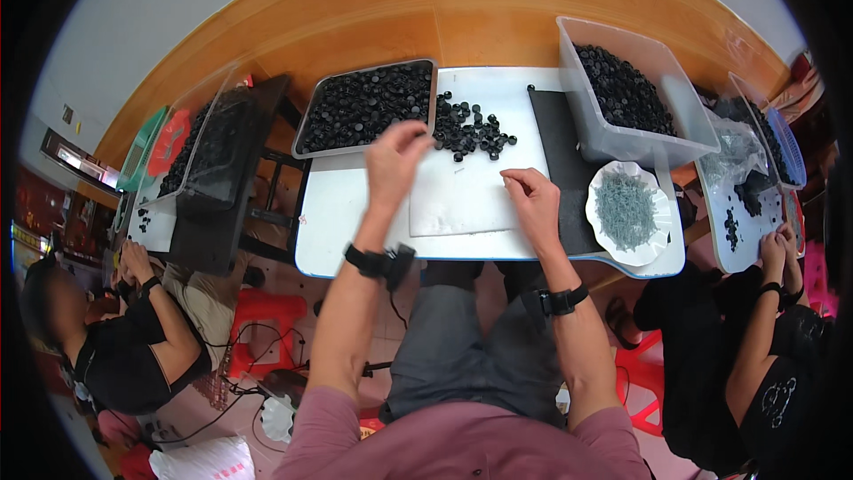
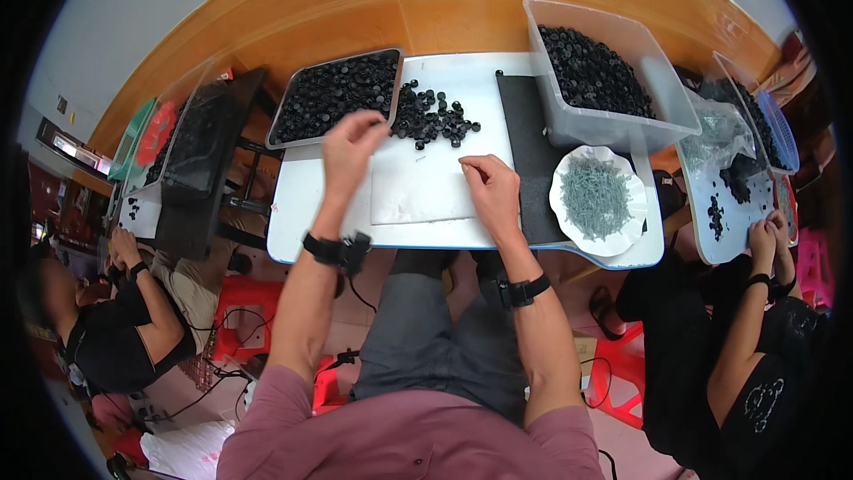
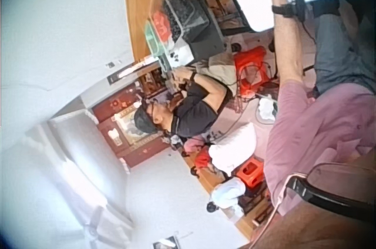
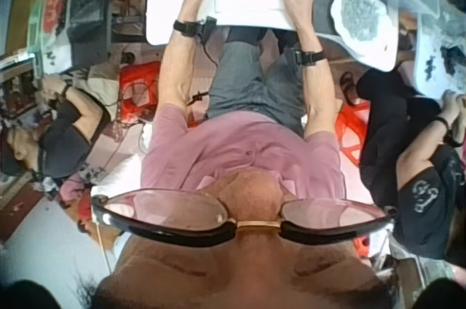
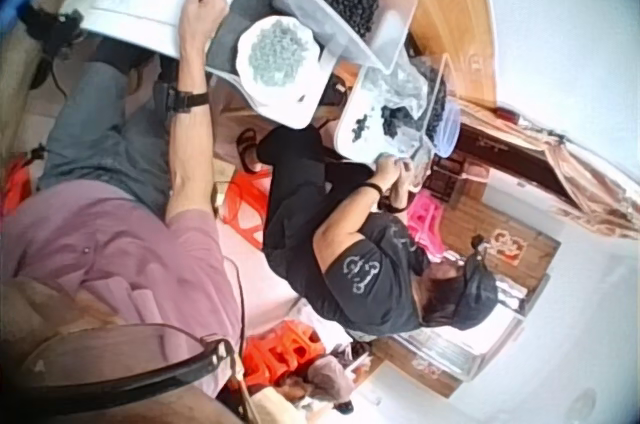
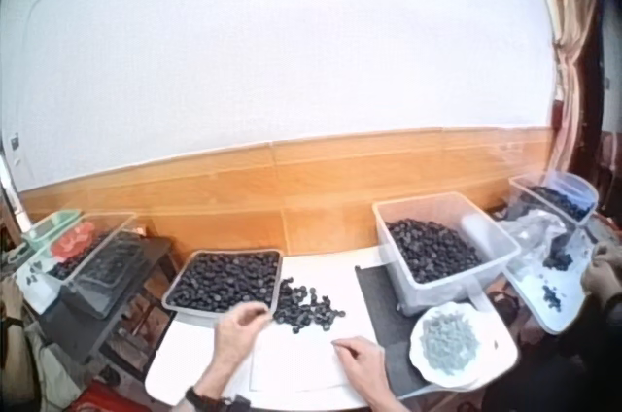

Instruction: Sorting small black plastic components and inserting small white pins or connectors into them at a manufacturing workbench.

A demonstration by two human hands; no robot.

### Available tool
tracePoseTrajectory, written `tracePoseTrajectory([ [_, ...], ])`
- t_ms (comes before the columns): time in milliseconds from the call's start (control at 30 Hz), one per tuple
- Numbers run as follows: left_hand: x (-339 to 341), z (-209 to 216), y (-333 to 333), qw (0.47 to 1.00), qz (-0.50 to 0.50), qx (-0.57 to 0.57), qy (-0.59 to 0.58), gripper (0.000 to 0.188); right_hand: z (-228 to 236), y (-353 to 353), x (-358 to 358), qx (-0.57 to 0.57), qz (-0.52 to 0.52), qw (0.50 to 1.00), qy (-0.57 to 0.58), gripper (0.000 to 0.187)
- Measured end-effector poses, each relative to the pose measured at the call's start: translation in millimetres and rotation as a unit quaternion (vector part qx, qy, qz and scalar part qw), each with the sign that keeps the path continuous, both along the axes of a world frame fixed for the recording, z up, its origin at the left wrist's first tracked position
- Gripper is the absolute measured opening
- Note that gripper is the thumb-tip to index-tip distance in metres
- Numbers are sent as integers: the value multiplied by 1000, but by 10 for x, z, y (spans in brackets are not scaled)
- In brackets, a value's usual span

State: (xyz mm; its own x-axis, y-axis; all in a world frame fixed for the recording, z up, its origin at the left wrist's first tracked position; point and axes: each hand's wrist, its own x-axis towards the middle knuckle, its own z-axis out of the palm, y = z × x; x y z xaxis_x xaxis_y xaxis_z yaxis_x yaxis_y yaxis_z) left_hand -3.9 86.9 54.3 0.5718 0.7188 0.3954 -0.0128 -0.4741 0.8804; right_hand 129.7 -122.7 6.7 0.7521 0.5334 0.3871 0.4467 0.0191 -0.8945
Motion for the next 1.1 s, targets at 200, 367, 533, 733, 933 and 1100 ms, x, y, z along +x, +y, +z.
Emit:
tracePoseTrajectory([
  [200,148,367,432,908,142,393,20,26,20,-6,25,-9,-3,1000,4,14],
  [367,182,-120,-30,972,-35,204,109,22,-13,37,34,-3,-17,1000,4,14],
  [533,278,-388,-280,970,1,162,183,23,-47,107,36,-31,-21,999,1,14],
  [733,361,-400,-253,960,-4,166,224,22,-64,108,19,-78,-29,996,-38,13],
  [933,419,-468,-278,947,47,233,214,25,-44,121,8,-70,-22,997,-39,12],
  [1100,509,-382,-414,944,68,213,240,27,-67,104,23,-68,-23,997,-34,12],
])
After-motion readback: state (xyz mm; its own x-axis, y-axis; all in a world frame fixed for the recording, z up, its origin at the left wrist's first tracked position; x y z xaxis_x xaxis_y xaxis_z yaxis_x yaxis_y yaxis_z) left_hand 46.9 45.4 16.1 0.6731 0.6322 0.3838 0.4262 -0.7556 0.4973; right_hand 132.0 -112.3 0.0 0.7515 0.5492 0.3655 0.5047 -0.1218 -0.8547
